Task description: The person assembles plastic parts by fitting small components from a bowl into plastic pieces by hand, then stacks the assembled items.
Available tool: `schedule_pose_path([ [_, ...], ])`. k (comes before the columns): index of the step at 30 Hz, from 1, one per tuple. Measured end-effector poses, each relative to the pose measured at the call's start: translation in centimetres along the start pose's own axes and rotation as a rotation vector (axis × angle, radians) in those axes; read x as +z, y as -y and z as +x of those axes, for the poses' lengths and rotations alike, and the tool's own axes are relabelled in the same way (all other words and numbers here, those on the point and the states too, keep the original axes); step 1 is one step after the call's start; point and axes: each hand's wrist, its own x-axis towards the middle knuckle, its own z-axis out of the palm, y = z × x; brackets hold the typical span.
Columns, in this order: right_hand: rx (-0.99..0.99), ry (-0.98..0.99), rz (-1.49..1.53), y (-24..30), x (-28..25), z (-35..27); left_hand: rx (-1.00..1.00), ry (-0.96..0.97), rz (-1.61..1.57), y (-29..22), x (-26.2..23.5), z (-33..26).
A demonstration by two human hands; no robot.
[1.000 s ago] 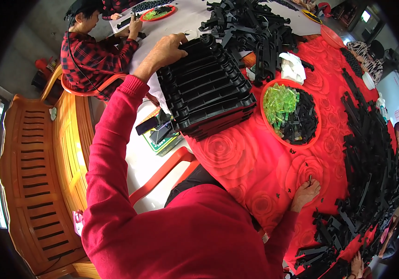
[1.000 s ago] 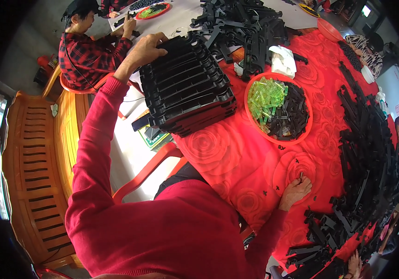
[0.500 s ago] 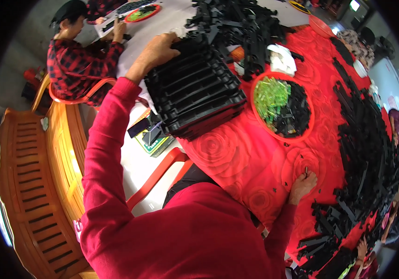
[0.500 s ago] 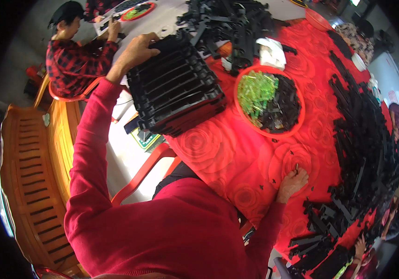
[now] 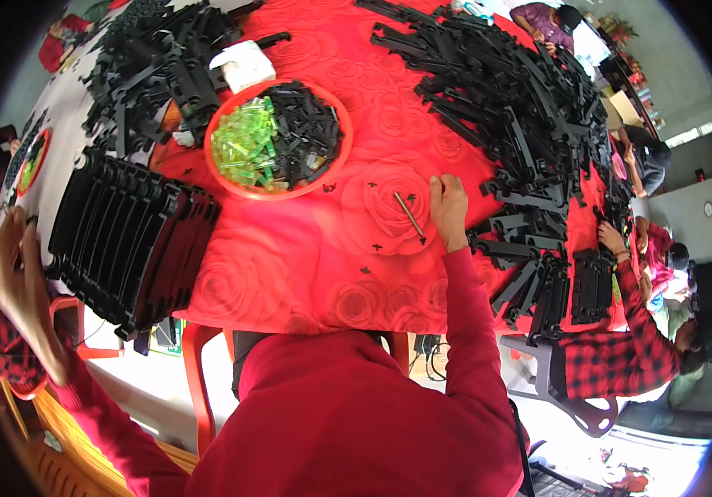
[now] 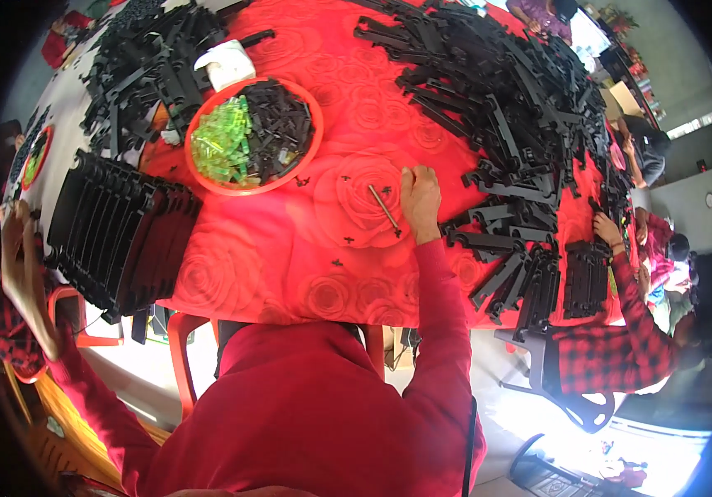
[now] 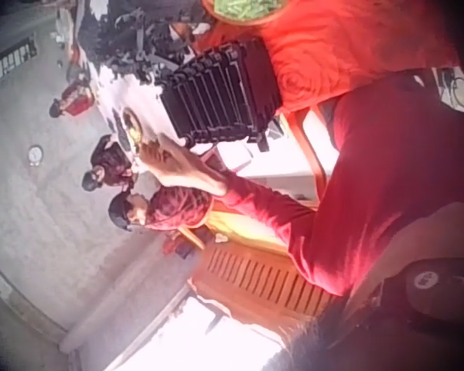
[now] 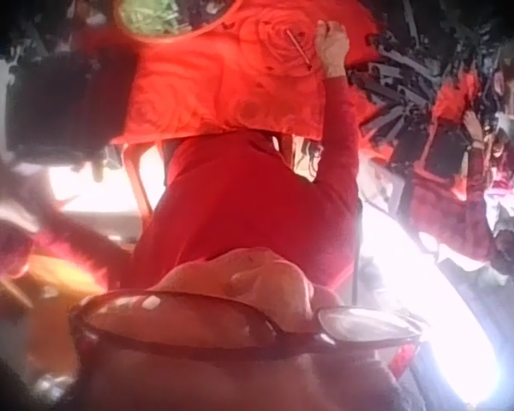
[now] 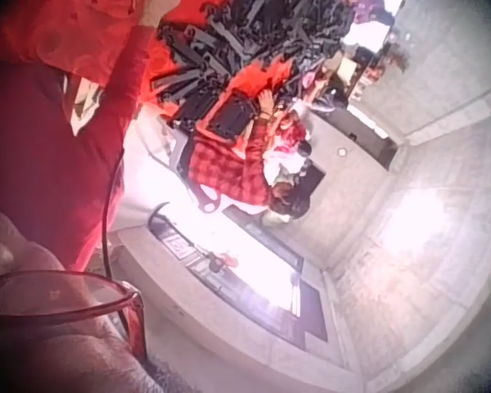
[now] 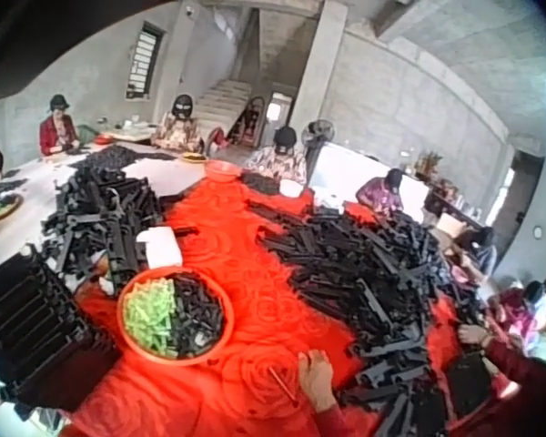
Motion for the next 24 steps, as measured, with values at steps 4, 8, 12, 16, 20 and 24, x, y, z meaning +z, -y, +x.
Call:
schedule_pose_path([
  [4, 0.034, -0.115, 0.102, -0.8, -2.2, 1.4, 0.295, -0.071, 0.025, -8.8, -1.8, -7.9],
  [8, -0.010, -0.144, 0.128, -2.3, -4.6, 0.9, 0.753, 0.347, -0.308, -12.3, 4.5, -13.8],
  [12, 0.047, -0.089, 0.135, -4.1, -5.5, 1.7, 0.599, 0.639, -0.286, -14.6, 11.9, -18.2],
  [16, 0.082, -0.016, 0.126, -5.1, -6.1, 4.9, 0.563, 0.693, -0.198, -14.8, 17.3, -20.1],
  [20, -0.005, 0.108, 0.016, -5.9, -3.9, 8.9, 0.543, 0.816, -0.087, -13.3, 19.3, -21.2],
  [24, -0.180, 0.149, -0.146, -6.6, 0.9, 13.8, 0.441, 0.928, -0.047, -10.7, 17.8, -22.7],
])
